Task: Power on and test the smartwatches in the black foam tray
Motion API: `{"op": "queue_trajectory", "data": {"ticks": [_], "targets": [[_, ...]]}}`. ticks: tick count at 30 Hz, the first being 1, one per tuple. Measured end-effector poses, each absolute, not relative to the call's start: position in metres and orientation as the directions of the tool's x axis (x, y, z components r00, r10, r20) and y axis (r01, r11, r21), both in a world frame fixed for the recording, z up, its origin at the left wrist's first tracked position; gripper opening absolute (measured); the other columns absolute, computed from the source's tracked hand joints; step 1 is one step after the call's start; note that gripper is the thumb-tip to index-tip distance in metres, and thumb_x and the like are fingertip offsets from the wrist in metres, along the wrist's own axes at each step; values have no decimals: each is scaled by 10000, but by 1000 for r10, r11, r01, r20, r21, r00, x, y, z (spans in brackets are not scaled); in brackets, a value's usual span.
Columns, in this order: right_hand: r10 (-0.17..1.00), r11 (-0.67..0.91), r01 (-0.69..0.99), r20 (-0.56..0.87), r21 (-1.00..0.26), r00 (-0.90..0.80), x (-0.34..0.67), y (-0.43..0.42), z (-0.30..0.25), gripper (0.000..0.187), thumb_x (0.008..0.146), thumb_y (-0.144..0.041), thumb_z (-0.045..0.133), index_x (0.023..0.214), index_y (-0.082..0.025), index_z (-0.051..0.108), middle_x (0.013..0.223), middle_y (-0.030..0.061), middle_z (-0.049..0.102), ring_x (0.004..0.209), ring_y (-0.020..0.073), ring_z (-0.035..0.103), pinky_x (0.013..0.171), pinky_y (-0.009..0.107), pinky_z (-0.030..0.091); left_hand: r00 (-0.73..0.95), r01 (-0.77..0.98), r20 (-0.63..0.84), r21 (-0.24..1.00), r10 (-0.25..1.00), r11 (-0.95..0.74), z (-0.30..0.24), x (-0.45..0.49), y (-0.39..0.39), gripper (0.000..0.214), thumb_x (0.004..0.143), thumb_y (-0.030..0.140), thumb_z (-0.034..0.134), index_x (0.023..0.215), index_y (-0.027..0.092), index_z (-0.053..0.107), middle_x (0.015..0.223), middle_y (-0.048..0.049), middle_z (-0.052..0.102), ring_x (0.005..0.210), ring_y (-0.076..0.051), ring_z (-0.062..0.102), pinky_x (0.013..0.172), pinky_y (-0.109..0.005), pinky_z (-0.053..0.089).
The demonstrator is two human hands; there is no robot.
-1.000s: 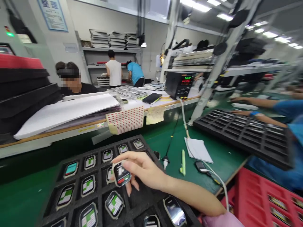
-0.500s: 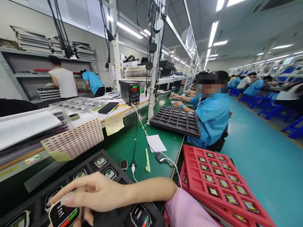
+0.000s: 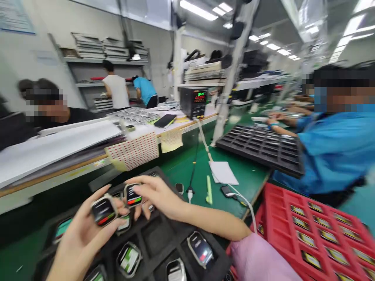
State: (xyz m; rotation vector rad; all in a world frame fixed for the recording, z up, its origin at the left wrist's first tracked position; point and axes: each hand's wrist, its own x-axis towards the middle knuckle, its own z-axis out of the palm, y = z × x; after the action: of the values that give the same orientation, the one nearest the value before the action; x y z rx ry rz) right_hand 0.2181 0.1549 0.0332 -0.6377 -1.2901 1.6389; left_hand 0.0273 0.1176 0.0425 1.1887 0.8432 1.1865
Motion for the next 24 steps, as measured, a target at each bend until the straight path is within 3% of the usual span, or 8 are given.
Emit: {"op": "queue_trajectory", "data": {"ticks": [5,13,18,24], "targets": [[915,-49,-285,71,-957,-397,216,158,47,351,880,-293,593,1194,-144,550,793,49,659,511,120,644,364,142,432,199,-331,198,935,960,-124,50,32,116,626,758,197,731,1302,198,420,968,-55,650,868,-174,633,763,-261,560],[903,-14,-239,91,-971,-420,213,154,53,336,900,-318,579,1190,-150,556,722,37,649,537,141,643,373,159,450,228,-308,209,942,951,-133,47,24,123,541,831,182,645,1314,207,404,933,-48,623,822,-173,635,694,-289,559],[903,-3,-237,99,-971,-418,213,152,52,315,910,-311,570,1182,-151,565,699,30,642,522,136,638,367,150,442,253,-384,210,918,944,-101,44,22,124,533,823,117,597,1317,195,411,983,-64,634,899,-193,624,761,-328,555],[893,-4,-243,105,-970,-438,213,152,51,327,917,-296,563,1208,-148,557,706,35,645,515,132,632,374,155,454,295,-413,219,907,930,-82,43,23,121,472,909,180,522,1359,188,379,1011,-90,638,921,-199,621,771,-334,549]]}}
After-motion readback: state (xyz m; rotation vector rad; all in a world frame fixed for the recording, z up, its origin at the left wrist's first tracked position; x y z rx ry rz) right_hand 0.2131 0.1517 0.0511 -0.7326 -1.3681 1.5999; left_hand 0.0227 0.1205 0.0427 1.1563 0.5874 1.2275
